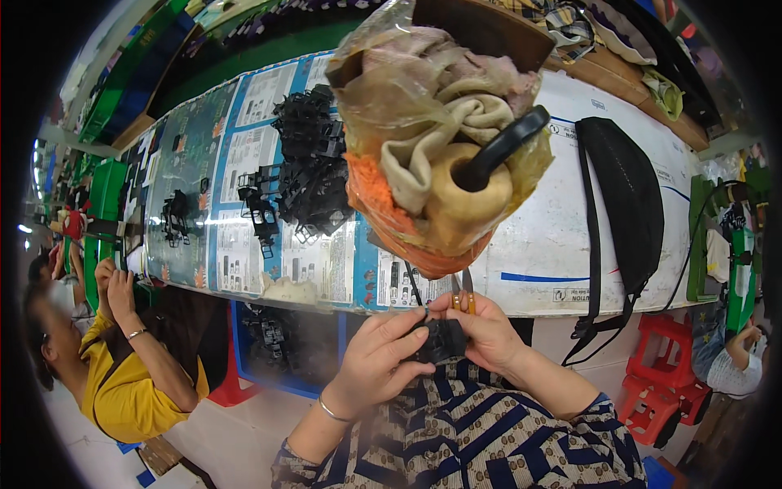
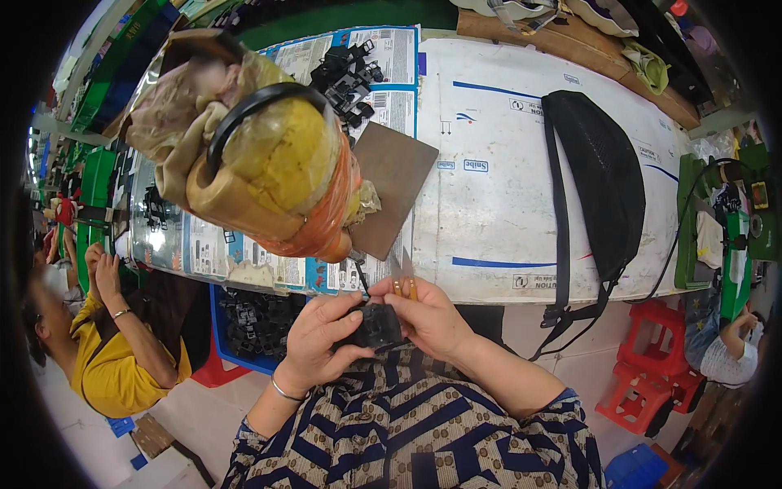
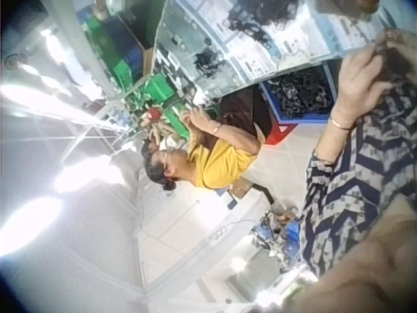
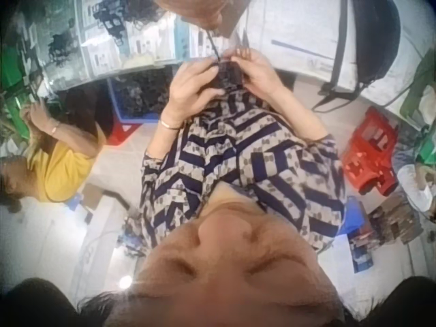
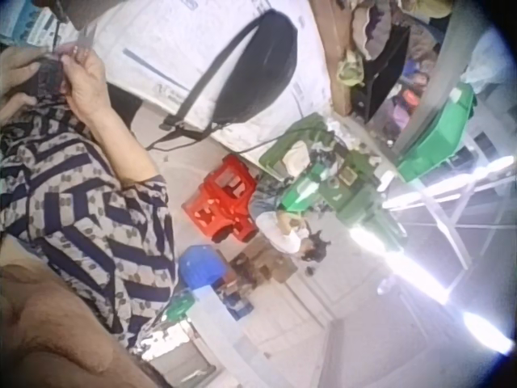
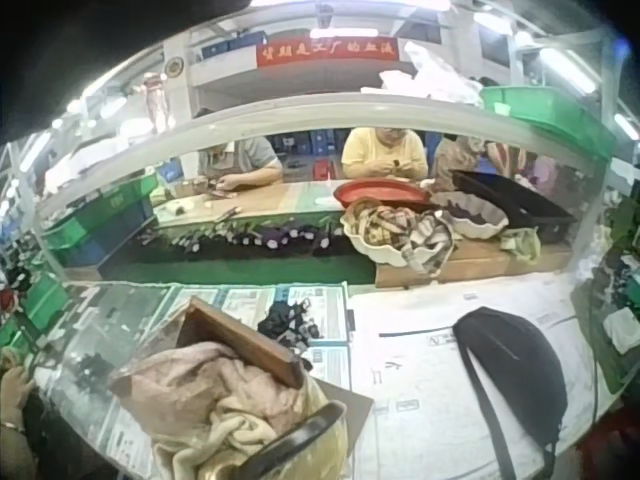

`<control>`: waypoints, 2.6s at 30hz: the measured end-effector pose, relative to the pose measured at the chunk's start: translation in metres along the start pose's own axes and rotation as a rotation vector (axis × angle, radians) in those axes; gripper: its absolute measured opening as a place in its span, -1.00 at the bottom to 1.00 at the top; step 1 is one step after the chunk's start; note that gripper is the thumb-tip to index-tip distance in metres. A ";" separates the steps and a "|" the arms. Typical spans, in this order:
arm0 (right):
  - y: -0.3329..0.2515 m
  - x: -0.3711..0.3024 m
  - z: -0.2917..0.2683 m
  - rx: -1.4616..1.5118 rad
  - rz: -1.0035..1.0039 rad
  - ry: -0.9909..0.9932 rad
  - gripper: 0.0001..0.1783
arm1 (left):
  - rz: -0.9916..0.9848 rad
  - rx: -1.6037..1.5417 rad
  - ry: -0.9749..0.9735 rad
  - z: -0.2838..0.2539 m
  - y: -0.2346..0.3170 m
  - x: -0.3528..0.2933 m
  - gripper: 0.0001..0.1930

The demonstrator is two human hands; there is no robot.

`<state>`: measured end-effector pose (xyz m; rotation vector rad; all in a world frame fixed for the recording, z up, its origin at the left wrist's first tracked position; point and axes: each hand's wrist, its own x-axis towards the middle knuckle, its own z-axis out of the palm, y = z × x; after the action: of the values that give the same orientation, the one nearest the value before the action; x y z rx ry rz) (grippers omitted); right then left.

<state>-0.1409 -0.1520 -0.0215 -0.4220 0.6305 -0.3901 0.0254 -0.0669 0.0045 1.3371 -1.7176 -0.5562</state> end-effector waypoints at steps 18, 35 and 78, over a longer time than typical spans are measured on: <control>0.013 -0.004 -0.019 -0.213 0.027 -0.291 -0.91 | 0.056 -0.111 -0.140 0.000 0.000 -0.013 -0.45; 0.012 -0.006 -0.009 -0.119 0.051 -0.302 -0.87 | 0.044 -0.165 -0.147 0.001 0.003 -0.015 -0.41; -0.009 0.010 -0.003 0.108 -0.040 0.010 -0.80 | -0.014 0.212 -0.077 0.000 -0.021 0.013 -0.52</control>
<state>-0.1378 -0.1654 -0.0239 -0.3307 0.6082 -0.4627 0.0361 -0.0859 -0.0069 1.4938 -1.8724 -0.4474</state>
